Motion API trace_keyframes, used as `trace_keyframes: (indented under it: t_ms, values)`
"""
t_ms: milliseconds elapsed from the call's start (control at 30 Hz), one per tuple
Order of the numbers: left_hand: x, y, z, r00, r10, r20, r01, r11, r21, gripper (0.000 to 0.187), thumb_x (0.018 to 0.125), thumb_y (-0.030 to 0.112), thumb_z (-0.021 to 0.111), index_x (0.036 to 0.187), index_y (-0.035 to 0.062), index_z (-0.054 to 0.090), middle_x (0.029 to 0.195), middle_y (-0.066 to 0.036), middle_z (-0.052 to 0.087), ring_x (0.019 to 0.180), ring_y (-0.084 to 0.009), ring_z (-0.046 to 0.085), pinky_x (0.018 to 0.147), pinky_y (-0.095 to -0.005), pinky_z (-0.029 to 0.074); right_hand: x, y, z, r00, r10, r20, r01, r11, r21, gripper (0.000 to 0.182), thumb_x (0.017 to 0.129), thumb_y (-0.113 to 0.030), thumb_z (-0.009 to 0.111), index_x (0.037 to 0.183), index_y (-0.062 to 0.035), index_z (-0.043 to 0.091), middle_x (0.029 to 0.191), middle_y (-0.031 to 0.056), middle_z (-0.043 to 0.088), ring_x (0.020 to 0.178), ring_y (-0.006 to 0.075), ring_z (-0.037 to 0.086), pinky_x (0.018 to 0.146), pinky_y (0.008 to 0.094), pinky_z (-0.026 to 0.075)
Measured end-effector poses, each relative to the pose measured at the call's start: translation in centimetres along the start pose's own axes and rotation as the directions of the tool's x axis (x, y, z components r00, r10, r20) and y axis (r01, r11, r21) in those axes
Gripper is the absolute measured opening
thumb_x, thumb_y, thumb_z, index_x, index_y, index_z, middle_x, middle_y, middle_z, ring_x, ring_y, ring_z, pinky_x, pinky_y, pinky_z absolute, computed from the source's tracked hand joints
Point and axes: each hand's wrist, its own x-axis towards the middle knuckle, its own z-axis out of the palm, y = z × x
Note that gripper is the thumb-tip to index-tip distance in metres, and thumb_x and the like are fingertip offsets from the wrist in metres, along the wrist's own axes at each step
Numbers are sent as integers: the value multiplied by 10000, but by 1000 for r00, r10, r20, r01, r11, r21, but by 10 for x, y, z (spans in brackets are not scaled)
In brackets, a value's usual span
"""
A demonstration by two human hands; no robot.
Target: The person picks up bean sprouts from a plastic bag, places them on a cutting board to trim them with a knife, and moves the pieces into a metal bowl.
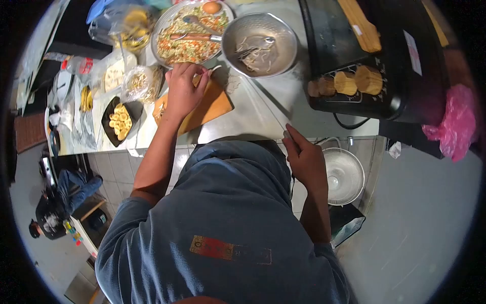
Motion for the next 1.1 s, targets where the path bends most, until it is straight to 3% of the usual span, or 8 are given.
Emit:
trace_keyframes:
  t_ms: [100,367,500,600,700,767,900,1100]
  values:
    - [28,17,12,997,66,-38,-67,997,-27,106,879,222,755,909,122,738,895,-30,677,911,-248,594,816,-400,359,-7,11,-3,1000,18,1,-18,1000,12,410,982,-316,655,1364,-167,656,696,123,698,586,182,660,658,317,519]
    - [43,28,16,996,84,-36,-86,995,-48,85,881,206,750,930,139,768,909,-39,700,913,-240,611,814,-401,360,-12,14,-1,994,9,107,-14,999,46,416,962,-320,666,1354,-181,658,1096,200,734,1041,332,725,876,370,543]
    - [14,2,11,1000,3,-31,-5,997,-74,112,901,182,732,948,85,760,900,-93,704,856,-283,645,775,-418,464,0,4,-3,985,-70,156,72,997,-2,415,968,-308,665,1363,-181,653,1030,177,755,888,283,754,812,349,552]
    - [-13,-14,-1,994,-105,-27,101,987,-124,131,920,168,717,967,50,751,899,-117,703,783,-292,656,718,-394,520,15,1,-4,976,-119,183,120,993,5,407,972,-287,674,1365,-181,655,821,108,741,608,136,648,664,300,525]
    - [-41,-21,-12,969,-245,-25,240,963,-127,150,916,171,727,983,39,748,893,-124,700,725,-268,651,653,-364,530,26,-15,-4,963,-150,223,157,987,-14,408,970,-280,672,1364,-175,657,788,115,726,621,143,661,662,301,522]
    - [-59,-23,-24,902,-433,4,430,896,-108,150,909,178,720,948,35,738,892,-137,701,831,-325,684,741,-418,542,35,-22,-5,947,-171,271,192,980,-54,408,972,-276,667,1366,-173,655,784,118,723,620,142,662,662,303,524]
    - [-100,-46,-34,866,-489,-108,475,871,-126,153,922,150,709,1024,39,738,891,-119,693,686,-231,628,648,-347,510,48,-35,-3,911,-218,350,263,961,-87,408,975,-270,657,1371,-172,650,760,124,710,614,141,662,662,310,529]
    - [-134,-64,-48,807,-574,-135,579,815,-7,161,916,133,702,1048,45,730,910,-122,680,730,-246,638,670,-351,511,59,-43,7,886,-227,404,294,949,-114,415,969,-265,658,1369,-155,651,752,123,704,615,140,654,666,313,527]
